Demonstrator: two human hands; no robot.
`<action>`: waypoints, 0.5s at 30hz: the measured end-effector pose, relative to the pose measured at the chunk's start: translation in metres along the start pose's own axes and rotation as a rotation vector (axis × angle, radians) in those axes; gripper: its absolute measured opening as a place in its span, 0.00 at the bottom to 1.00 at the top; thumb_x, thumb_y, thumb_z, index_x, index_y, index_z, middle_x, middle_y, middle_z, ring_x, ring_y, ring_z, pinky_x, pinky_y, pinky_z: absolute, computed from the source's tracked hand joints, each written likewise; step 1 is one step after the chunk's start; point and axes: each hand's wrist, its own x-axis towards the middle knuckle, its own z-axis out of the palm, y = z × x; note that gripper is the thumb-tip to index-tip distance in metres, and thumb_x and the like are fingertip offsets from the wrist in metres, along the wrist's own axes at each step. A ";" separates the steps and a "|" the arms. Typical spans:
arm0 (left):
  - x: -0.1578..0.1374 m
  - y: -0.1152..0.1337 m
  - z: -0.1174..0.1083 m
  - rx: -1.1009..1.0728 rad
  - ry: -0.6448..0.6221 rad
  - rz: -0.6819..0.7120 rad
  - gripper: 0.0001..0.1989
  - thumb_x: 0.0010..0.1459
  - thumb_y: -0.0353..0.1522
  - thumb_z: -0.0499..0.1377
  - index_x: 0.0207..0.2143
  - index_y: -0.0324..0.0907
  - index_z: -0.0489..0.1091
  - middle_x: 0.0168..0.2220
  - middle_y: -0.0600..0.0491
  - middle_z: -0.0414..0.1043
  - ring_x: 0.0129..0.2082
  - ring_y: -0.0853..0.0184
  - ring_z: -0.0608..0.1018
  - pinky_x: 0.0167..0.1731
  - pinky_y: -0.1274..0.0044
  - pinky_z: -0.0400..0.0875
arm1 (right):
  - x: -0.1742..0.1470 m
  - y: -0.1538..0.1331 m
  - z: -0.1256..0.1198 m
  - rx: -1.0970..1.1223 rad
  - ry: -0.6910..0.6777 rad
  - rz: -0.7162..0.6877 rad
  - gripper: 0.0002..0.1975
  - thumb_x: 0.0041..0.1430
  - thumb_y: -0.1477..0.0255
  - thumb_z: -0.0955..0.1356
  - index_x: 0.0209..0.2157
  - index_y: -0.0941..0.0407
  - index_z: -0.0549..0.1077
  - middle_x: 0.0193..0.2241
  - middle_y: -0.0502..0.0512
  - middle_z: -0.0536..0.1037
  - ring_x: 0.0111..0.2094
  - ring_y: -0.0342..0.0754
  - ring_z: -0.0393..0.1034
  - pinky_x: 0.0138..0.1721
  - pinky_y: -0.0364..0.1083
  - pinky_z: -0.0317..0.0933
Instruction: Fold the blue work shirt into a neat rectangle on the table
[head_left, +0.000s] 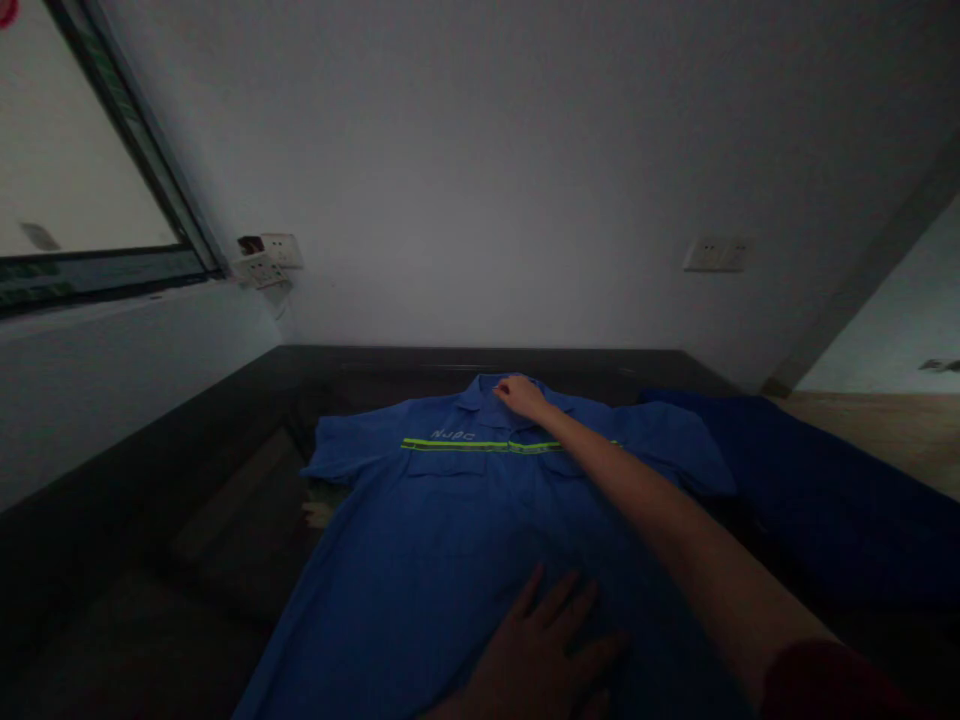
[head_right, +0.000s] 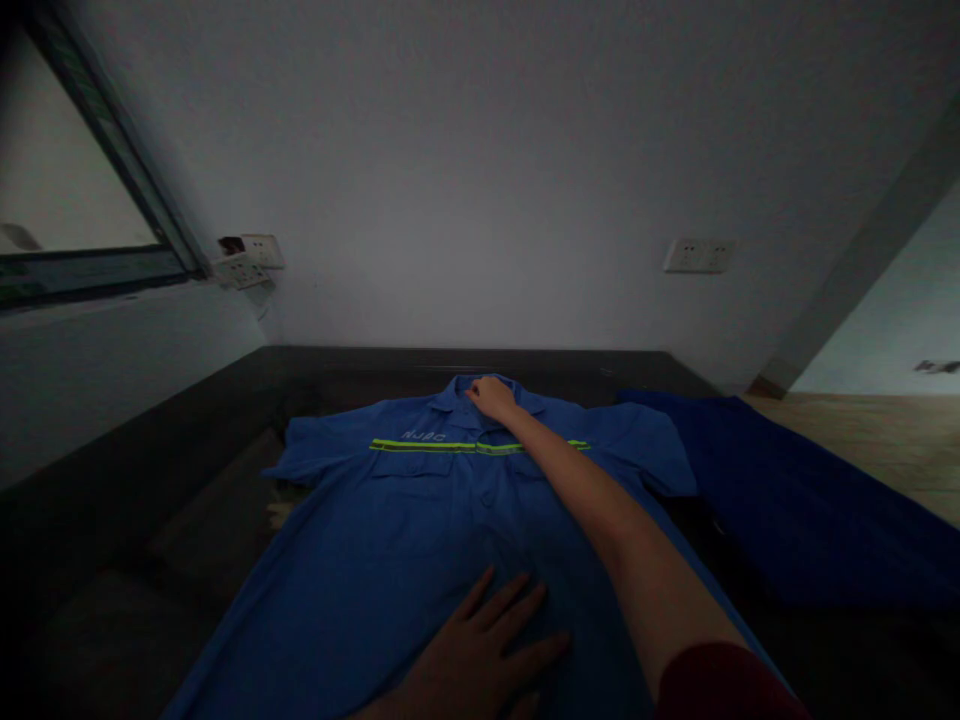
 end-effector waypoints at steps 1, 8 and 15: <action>0.000 0.002 -0.001 -0.023 -0.002 -0.013 0.26 0.64 0.43 0.44 0.63 0.53 0.45 0.65 0.48 0.44 0.64 0.56 0.51 0.57 0.54 0.53 | -0.010 -0.001 0.001 -0.017 -0.014 -0.006 0.21 0.63 0.59 0.59 0.43 0.57 0.75 0.43 0.60 0.77 0.46 0.51 0.69 0.46 0.43 0.58; -0.001 0.013 -0.009 -0.060 0.039 -0.109 0.25 0.62 0.39 0.49 0.61 0.49 0.51 0.65 0.51 0.46 0.64 0.59 0.50 0.60 0.57 0.48 | -0.044 -0.011 0.016 -0.090 -0.020 0.015 0.23 0.59 0.53 0.61 0.39 0.57 0.75 0.40 0.61 0.78 0.44 0.54 0.70 0.43 0.46 0.58; -0.003 0.013 -0.011 -0.049 0.035 -0.098 0.24 0.63 0.37 0.48 0.61 0.48 0.52 0.64 0.51 0.50 0.64 0.61 0.51 0.61 0.59 0.48 | -0.039 -0.015 0.019 -0.107 0.070 0.045 0.26 0.66 0.58 0.51 0.43 0.57 0.72 0.41 0.60 0.77 0.43 0.50 0.70 0.42 0.45 0.56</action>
